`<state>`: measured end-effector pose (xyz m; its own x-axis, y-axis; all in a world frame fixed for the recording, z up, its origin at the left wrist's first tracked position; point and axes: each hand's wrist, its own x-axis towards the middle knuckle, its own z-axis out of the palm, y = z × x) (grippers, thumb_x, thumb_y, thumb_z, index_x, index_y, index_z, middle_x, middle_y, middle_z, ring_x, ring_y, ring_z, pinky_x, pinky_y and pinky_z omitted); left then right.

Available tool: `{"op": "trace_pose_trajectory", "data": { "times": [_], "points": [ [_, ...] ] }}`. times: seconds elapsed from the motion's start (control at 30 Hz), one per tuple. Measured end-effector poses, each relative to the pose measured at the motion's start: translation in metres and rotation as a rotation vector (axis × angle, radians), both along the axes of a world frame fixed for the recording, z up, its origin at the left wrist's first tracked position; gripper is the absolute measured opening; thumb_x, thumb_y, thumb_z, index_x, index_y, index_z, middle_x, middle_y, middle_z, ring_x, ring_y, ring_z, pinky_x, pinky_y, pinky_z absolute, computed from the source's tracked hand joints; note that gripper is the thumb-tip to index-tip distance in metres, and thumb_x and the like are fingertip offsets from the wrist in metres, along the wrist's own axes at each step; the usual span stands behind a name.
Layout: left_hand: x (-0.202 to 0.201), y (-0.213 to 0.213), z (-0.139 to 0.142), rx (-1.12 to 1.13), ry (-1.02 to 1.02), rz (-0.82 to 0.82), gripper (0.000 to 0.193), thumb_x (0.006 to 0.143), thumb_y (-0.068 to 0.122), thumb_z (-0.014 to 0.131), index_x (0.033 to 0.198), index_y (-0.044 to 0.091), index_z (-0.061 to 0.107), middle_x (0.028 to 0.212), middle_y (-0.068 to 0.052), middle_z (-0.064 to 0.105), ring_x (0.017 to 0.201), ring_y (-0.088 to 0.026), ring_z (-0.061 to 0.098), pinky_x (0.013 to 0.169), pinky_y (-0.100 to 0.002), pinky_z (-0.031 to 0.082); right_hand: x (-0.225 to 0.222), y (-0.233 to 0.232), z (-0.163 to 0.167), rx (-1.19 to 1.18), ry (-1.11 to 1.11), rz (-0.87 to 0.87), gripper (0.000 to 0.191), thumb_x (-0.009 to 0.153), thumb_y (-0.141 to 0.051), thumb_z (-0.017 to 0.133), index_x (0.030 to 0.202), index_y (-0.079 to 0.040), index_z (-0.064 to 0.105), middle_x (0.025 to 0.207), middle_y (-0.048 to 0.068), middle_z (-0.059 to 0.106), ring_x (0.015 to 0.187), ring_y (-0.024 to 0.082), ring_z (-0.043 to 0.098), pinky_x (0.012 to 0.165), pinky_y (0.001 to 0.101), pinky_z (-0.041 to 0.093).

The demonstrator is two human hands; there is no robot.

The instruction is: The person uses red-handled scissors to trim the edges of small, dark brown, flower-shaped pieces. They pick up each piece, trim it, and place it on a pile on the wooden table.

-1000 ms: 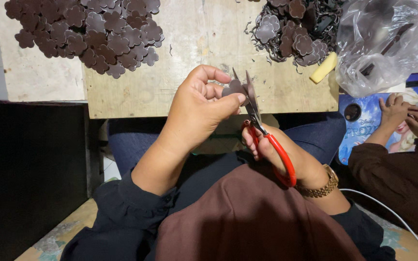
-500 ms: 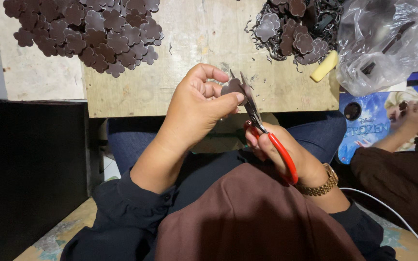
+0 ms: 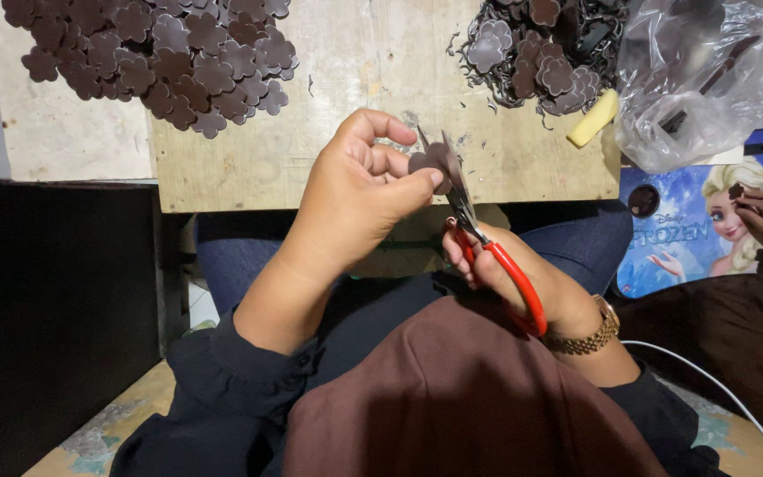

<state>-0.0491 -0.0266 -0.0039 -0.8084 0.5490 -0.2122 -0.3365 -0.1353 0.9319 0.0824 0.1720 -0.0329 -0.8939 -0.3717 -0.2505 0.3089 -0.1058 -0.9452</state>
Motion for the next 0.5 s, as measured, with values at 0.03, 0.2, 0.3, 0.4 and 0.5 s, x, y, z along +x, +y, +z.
{"op": "trace_pose_trajectory", "data": {
  "times": [0.03,0.2,0.3,0.4,0.5],
  "points": [
    [0.0004,0.0006,0.0007,-0.011,0.003,0.001,0.040,0.086,0.001,0.076,0.117,-0.001,0.050,0.084,-0.008,0.072,0.074,-0.008,0.069,0.066,-0.020,0.055,-0.0001,0.0006,-0.0001,0.007,-0.001,0.002,0.064,0.098,-0.070,0.050,0.102,-0.007,0.051,0.086,-0.003,0.044,0.074,0.008,0.039,0.066,0.0232,0.040],
    [0.0011,0.0005,0.0015,-0.038,0.016,0.016,0.039,0.086,0.002,0.077,0.116,-0.001,0.051,0.084,-0.006,0.072,0.073,-0.007,0.068,0.065,-0.019,0.055,0.0002,-0.0023,0.0009,-0.014,-0.019,-0.018,0.062,0.100,-0.068,0.049,0.103,-0.006,0.051,0.086,-0.003,0.042,0.074,0.008,0.038,0.066,0.0234,0.039],
    [0.0009,0.0007,-0.0002,-0.038,0.027,0.015,0.039,0.087,0.002,0.077,0.117,-0.001,0.051,0.079,-0.005,0.068,0.071,-0.007,0.066,0.063,-0.019,0.052,0.0011,-0.0050,0.0024,-0.072,-0.057,-0.029,0.060,0.102,-0.067,0.049,0.102,-0.007,0.049,0.085,-0.003,0.039,0.074,0.008,0.034,0.065,0.0232,0.036],
    [0.0007,0.0008,-0.0026,-0.016,-0.005,0.019,0.039,0.087,0.002,0.077,0.115,-0.001,0.051,0.078,-0.005,0.069,0.071,-0.007,0.067,0.063,-0.019,0.053,0.0012,-0.0073,0.0026,-0.019,-0.036,-0.054,0.058,0.100,-0.067,0.047,0.103,-0.009,0.049,0.084,-0.004,0.040,0.071,0.009,0.036,0.063,0.0234,0.038],
    [0.0006,0.0015,-0.0052,-0.012,-0.008,0.028,0.039,0.086,0.001,0.077,0.115,-0.001,0.051,0.078,-0.005,0.069,0.070,-0.007,0.067,0.063,-0.020,0.053,0.0010,-0.0087,0.0005,-0.061,-0.062,-0.058,0.056,0.102,-0.065,0.048,0.097,-0.009,0.047,0.084,-0.004,0.039,0.073,0.009,0.035,0.064,0.0236,0.036]
  ]
}}
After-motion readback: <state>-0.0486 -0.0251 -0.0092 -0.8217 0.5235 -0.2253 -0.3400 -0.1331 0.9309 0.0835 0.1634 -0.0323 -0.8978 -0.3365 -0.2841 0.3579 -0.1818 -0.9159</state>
